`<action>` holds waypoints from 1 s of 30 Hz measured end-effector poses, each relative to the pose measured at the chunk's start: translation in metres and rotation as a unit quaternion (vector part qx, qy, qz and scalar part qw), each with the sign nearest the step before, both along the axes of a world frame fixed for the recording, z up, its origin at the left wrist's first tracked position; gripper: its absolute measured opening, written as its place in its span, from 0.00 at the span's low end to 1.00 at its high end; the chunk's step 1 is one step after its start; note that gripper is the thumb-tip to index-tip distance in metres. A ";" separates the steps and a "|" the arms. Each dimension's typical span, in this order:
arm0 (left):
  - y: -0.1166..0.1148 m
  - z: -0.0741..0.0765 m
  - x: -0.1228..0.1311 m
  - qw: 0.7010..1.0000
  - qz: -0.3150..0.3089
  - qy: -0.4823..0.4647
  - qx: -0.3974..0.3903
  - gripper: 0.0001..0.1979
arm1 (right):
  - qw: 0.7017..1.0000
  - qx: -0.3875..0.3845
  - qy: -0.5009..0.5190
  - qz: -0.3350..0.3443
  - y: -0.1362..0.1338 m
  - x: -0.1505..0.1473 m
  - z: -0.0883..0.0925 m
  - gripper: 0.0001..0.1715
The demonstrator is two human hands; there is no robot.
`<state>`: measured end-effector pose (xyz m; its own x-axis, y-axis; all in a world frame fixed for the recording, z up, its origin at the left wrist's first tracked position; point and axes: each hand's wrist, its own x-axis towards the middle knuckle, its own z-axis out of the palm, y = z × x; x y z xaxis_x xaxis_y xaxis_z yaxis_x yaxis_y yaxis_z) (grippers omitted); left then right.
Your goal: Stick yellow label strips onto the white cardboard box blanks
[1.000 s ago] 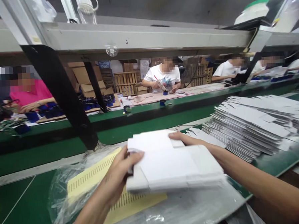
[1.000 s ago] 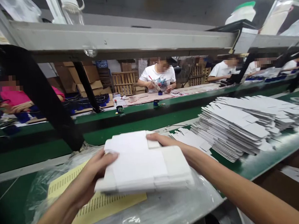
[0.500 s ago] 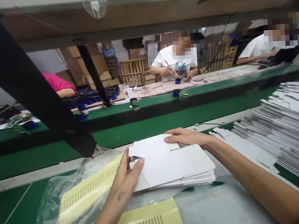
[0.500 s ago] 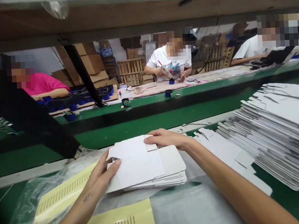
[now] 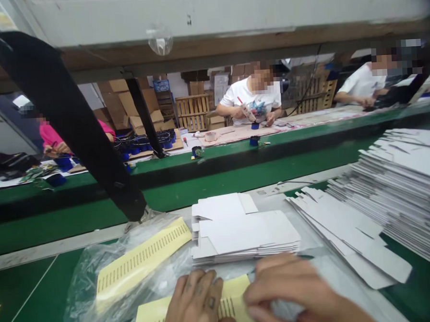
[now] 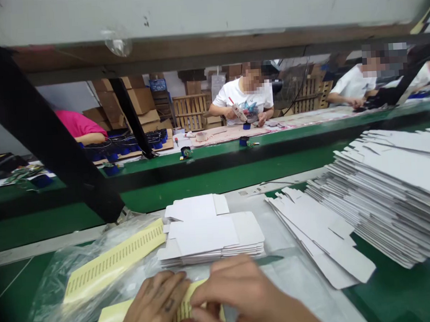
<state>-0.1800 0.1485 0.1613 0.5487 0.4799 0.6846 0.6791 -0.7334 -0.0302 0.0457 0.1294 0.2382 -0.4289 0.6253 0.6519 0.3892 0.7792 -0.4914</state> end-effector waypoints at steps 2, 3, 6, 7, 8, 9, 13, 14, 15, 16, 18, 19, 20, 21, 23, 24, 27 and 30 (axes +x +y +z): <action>0.007 -0.003 0.001 0.996 -0.027 0.059 -0.060 0.14 | 0.993 0.105 -0.058 0.021 0.008 -0.012 -0.027 0.10; 0.010 -0.001 0.000 0.994 -0.026 0.064 -0.089 0.11 | 0.989 0.129 -0.070 0.022 0.013 -0.016 -0.037 0.09; 0.014 0.012 -0.004 0.986 -0.024 0.081 -0.142 0.08 | 0.989 0.138 -0.050 0.006 0.024 -0.019 -0.052 0.07; 0.014 0.015 -0.005 0.986 -0.024 0.082 -0.146 0.09 | 0.991 0.129 -0.035 -0.002 0.025 -0.019 -0.053 0.07; 0.014 0.016 -0.004 0.985 -0.024 0.082 -0.149 0.09 | 0.992 0.122 -0.028 -0.010 0.025 -0.019 -0.052 0.09; 0.014 0.017 -0.003 0.985 -0.024 0.077 -0.151 0.09 | 0.993 0.117 -0.027 -0.014 0.024 -0.019 -0.052 0.11; 0.013 0.011 0.001 0.985 -0.036 0.027 -0.166 0.09 | 0.997 0.069 -0.020 -0.034 0.019 -0.018 -0.054 0.14; 0.013 0.009 0.000 0.985 -0.042 0.012 -0.170 0.08 | 0.998 0.049 -0.022 -0.043 0.018 -0.017 -0.055 0.14; 0.012 0.008 0.000 0.984 -0.049 -0.002 -0.173 0.07 | 0.998 0.027 -0.027 -0.047 0.017 -0.015 -0.056 0.12; 0.010 0.007 -0.001 0.983 -0.057 -0.014 -0.175 0.07 | 0.998 0.001 -0.036 -0.043 0.015 -0.015 -0.056 0.10; 0.007 0.008 -0.002 0.981 -0.079 -0.024 -0.176 0.06 | 0.997 -0.050 -0.054 -0.017 0.013 -0.014 -0.055 0.08; 0.006 0.009 -0.002 0.980 -0.089 -0.026 -0.174 0.06 | 0.995 -0.079 -0.055 -0.007 0.012 -0.014 -0.054 0.09; 0.005 0.010 -0.002 0.980 -0.096 -0.029 -0.172 0.05 | 0.993 -0.108 -0.051 -0.003 0.011 -0.014 -0.052 0.10; 0.004 0.011 -0.001 0.980 -0.098 -0.036 -0.172 0.05 | 0.990 -0.135 -0.044 -0.004 0.010 -0.014 -0.051 0.11; 0.003 0.012 0.000 0.976 -0.085 -0.062 -0.191 0.05 | 0.985 -0.171 -0.031 -0.014 0.008 -0.015 -0.050 0.11; 0.003 0.012 0.000 0.972 -0.079 -0.074 -0.208 0.05 | 0.983 -0.179 -0.029 -0.019 0.008 -0.015 -0.050 0.10; 0.004 0.010 0.002 0.971 -0.079 -0.077 -0.211 0.07 | 0.987 -0.152 -0.036 -0.032 0.008 -0.017 -0.053 0.10; 0.003 0.007 0.003 0.984 -0.084 -0.070 -0.141 0.09 | 0.992 -0.107 -0.057 -0.042 0.010 -0.019 -0.056 0.09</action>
